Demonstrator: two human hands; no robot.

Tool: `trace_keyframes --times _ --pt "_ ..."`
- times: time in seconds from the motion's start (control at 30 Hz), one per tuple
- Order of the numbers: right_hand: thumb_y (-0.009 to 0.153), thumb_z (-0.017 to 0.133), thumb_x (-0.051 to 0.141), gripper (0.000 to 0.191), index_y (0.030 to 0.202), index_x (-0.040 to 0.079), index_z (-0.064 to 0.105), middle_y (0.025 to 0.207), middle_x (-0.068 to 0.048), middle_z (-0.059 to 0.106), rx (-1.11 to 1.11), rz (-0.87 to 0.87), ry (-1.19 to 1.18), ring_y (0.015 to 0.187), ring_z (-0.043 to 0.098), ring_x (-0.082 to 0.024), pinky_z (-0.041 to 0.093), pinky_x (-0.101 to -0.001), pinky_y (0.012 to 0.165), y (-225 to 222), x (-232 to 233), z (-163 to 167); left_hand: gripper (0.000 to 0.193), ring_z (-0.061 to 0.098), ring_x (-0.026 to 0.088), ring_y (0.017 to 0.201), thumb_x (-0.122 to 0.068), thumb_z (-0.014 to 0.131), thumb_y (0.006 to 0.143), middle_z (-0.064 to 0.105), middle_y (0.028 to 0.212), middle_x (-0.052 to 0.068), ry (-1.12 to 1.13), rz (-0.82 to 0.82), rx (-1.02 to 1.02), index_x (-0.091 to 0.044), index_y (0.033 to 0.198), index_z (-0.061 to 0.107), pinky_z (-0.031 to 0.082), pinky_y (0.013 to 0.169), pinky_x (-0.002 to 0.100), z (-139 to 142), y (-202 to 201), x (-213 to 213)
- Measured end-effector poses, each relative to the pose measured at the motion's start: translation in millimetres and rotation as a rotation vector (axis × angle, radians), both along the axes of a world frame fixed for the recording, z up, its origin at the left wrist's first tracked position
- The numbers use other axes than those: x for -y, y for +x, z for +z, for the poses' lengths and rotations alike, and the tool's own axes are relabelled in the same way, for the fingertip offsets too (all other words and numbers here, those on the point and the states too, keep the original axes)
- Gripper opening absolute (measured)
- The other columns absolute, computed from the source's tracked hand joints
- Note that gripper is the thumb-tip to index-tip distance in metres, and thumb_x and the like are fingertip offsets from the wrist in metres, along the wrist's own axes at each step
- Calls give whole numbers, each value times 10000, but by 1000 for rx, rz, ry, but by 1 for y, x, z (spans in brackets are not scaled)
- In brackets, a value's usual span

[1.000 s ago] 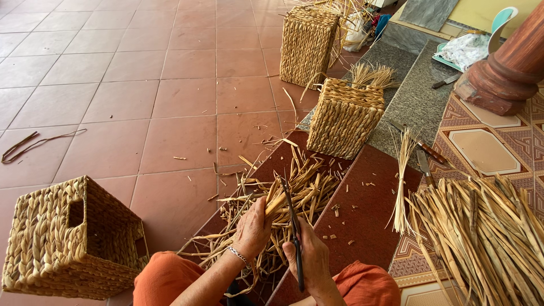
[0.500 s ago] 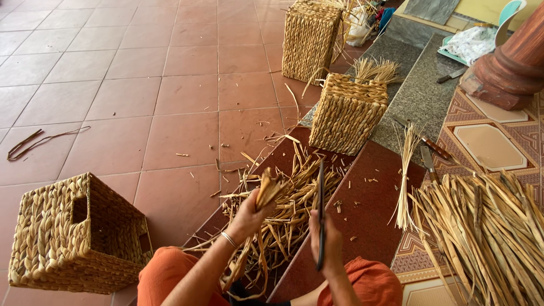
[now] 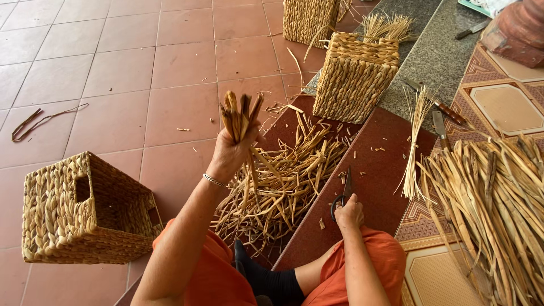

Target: The person sits on a tiled floor and uses shears to cut long dried plant strips into shorter pieces. The cut pieces are gathered and placed into a pile on the floor, while finished woven baskets are visible nearby.

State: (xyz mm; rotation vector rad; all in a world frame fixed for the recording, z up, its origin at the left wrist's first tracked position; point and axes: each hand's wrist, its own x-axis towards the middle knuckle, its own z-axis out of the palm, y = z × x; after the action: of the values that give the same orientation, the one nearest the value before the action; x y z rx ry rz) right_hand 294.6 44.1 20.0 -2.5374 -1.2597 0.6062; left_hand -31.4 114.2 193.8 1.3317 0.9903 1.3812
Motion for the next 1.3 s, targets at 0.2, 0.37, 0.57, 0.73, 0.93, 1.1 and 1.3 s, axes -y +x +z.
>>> trace_keyframes --times 0.2,0.37,0.57,0.73,0.93,1.1,1.3 --pt "888 753 201 638 1478 161 512 1355 -225 577 125 103 -62 1230 600 -403 514 -502 1005 3 6 -6 118 702 112 738 -74 666 1020 711 892 7 139 17 65 -59 1129 707 612 644 289 43 11 0" --pt "902 736 576 610 1382 213 636 1459 -195 530 116 185 -237 1376 477 -403 404 -568 1145 6 3 12 59 725 102 778 -91 695 1033 731 908 11 205 106 -146 -96 1091 707 644 661 282 50 13 8" --pt "590 644 926 1471 1636 60 78 1697 -244 164 -781 656 617 1573 190 -370 186 -651 1177 -59 7 101 151 701 95 849 -80 719 936 738 973 -12 113 -90 131 -136 1076 723 657 762 307 42 42 -1" --pt "778 850 518 1179 1590 57 129 1328 -256 502 -1113 915 732 1224 544 -305 497 -515 1049 -122 -16 123 83 625 75 704 -122 686 984 706 813 -37 -29 -221 27 -145 1022 755 550 593 254 38 81 30" --pt "1005 732 223 290 1104 -43 672 858 -114 701 -1286 984 394 664 695 -157 649 -314 572 -132 -17 86 293 552 102 508 -325 691 1012 595 622 -4 -112 128 139 -89 844 648 467 459 290 81 35 25" --pt "956 671 293 304 1148 63 624 787 -51 704 -958 1024 276 553 649 -112 602 -241 478 -113 -19 109 209 496 99 485 -223 790 895 519 604 -52 -89 312 520 -135 1002 634 467 484 309 84 -26 23" --pt "972 702 298 199 1028 116 645 656 -37 635 -208 1084 263 499 604 -119 540 -250 429 -63 -39 132 126 390 83 460 -164 746 968 410 560 -70 -88 449 967 -161 953 621 416 502 277 34 -100 9"
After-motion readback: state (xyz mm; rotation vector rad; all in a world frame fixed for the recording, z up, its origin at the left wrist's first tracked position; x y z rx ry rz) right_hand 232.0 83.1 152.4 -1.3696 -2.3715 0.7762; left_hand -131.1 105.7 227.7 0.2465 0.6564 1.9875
